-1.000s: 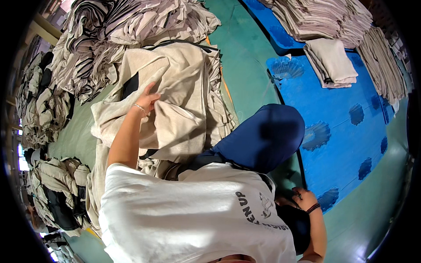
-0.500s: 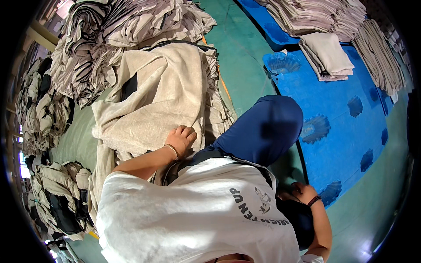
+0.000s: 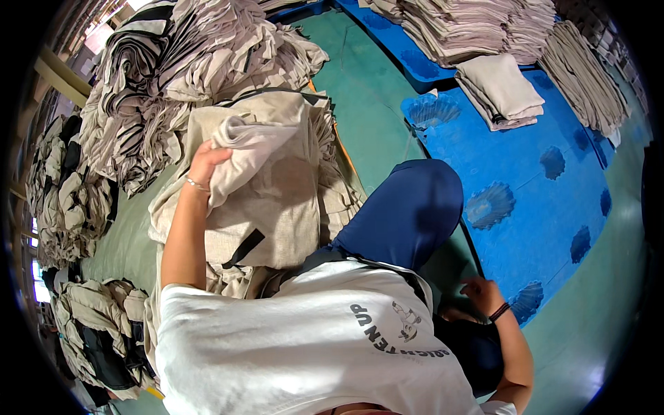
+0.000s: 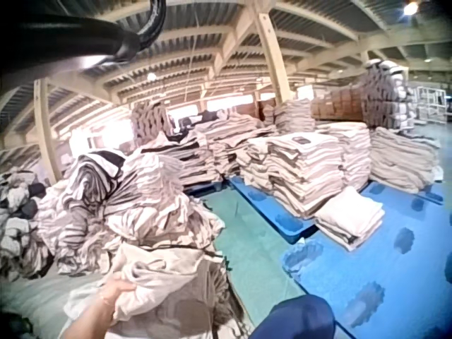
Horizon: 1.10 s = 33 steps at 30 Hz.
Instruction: The person picks up and lays out textile cushion covers on a pallet, opening the zippers and smoothing the fabric by hand to inspect the interior and seams.
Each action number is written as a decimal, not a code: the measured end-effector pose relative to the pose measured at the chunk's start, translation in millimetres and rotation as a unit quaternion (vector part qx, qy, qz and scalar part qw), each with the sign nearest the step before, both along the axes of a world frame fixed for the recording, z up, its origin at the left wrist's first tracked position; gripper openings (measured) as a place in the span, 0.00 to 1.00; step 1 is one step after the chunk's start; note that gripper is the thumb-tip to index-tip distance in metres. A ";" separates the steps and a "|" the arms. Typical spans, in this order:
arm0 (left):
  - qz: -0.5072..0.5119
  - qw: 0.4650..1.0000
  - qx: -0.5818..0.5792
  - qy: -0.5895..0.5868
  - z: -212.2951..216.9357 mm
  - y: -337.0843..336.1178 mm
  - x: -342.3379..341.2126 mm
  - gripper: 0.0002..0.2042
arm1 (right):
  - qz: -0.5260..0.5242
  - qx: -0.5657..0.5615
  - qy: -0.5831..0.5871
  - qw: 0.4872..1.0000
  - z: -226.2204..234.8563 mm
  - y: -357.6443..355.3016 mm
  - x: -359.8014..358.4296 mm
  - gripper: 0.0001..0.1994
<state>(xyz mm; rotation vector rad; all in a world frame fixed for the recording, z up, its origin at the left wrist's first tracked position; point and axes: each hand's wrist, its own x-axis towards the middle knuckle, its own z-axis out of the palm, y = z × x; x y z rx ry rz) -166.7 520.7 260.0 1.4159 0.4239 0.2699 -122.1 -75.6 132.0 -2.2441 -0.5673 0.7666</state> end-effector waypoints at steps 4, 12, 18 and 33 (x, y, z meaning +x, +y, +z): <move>-0.006 0.998 0.015 -0.066 36.2 -10.7 -14.2 0.25 | -0.012 0.256 -0.021 0.966 60.2 62.7 23.5 0.11; -0.067 0.980 0.018 -0.186 105.1 -76.4 -16.7 0.35 | -0.102 0.391 0.094 0.910 53.5 236.9 55.7 0.44; -0.047 0.965 0.069 -0.247 107.0 -55.0 -65.1 0.32 | -0.072 0.286 -0.274 0.915 58.5 277.2 66.1 0.32; -0.122 0.947 0.196 -0.223 230.5 -91.2 191.8 0.23 | -0.374 -0.002 -0.529 0.762 239.8 103.9 219.8 0.13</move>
